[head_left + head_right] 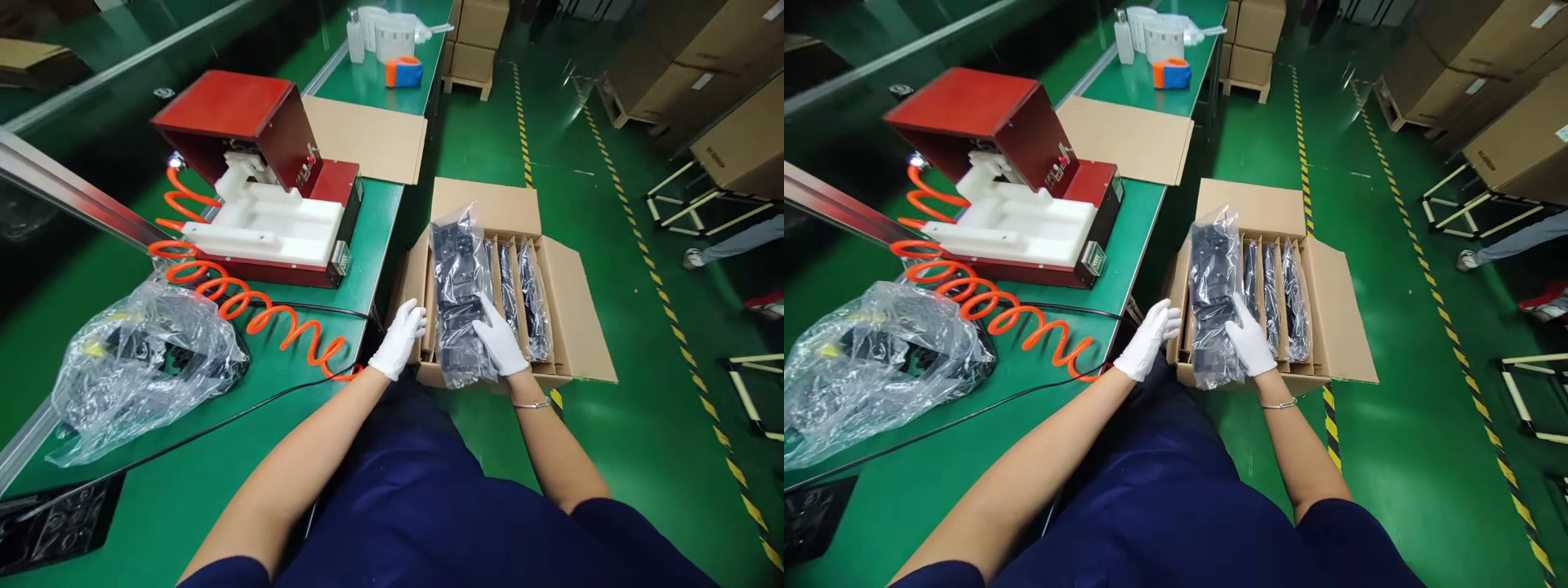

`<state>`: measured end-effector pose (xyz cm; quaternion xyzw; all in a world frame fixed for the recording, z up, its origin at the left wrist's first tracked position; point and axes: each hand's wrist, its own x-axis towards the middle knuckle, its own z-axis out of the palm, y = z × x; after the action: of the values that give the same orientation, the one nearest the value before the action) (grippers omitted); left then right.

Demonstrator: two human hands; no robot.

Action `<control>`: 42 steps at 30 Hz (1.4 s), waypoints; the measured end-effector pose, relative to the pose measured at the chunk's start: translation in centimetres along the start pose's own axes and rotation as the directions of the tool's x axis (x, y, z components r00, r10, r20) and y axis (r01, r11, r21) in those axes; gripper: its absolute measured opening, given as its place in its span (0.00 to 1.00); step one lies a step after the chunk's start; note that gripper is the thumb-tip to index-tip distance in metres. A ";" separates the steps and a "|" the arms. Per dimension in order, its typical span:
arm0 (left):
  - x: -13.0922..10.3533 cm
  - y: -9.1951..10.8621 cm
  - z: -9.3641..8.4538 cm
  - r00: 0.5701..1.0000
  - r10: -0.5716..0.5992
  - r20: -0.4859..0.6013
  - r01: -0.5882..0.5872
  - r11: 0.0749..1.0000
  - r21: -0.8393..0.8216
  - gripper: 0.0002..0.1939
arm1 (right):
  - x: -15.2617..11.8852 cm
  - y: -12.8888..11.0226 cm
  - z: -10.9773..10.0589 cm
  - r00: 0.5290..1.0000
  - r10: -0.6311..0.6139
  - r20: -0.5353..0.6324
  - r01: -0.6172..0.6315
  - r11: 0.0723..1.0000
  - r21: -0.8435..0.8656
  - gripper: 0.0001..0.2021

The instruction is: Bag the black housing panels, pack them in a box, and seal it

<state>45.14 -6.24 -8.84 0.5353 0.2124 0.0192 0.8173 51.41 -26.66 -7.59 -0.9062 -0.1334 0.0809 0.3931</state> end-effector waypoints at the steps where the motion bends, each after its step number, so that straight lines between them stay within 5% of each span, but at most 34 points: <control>1: 0.0 -0.1 0.0 1.000 -0.010 0.002 0.010 1.000 0.015 0.26 | 1.1 -0.1 0.0 0.999 0.031 -0.025 -0.032 0.998 -0.047 0.33; 7: -0.1 -0.1 -0.1 0.999 -0.008 0.040 0.007 0.999 0.040 0.27 | 4.8 -1.9 3.2 0.979 0.186 -0.085 -0.203 0.927 -0.316 0.31; 15: -0.9 0.8 0.5 0.994 -0.035 0.100 0.020 0.990 0.140 0.31 | 3.8 -0.2 3.8 0.957 0.280 -0.077 -0.290 0.904 -0.313 0.30; 21: -1.1 0.8 0.8 0.990 -0.049 0.131 0.026 0.985 0.170 0.35 | 3.6 -1.0 5.3 0.995 0.100 0.010 -0.092 0.940 -0.328 0.27; 23: -1.1 0.8 0.7 0.990 -0.039 0.134 0.014 0.984 0.180 0.36 | 4.0 -0.7 4.9 0.997 0.072 0.031 -0.057 0.939 -0.338 0.26; 29: -1.0 0.6 0.6 0.991 -0.031 0.133 0.006 0.983 0.185 0.33 | 6.0 1.8 2.3 0.962 0.271 0.020 -0.233 0.861 -0.453 0.20; 37: -1.1 0.4 0.5 0.991 0.003 0.133 -0.039 0.962 0.269 0.29 | 8.0 1.7 4.8 0.908 0.415 0.058 -0.320 0.776 -0.544 0.29; 42: -0.8 0.3 0.3 0.991 0.022 0.133 -0.061 0.952 0.300 0.29 | 7.7 0.4 1.1 0.941 0.338 -0.003 -0.290 0.802 -0.522 0.26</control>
<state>44.55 -6.63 -8.22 0.6587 0.1485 -0.0307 0.7369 58.49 -23.82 -8.96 -0.9828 -0.0158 0.1467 0.1109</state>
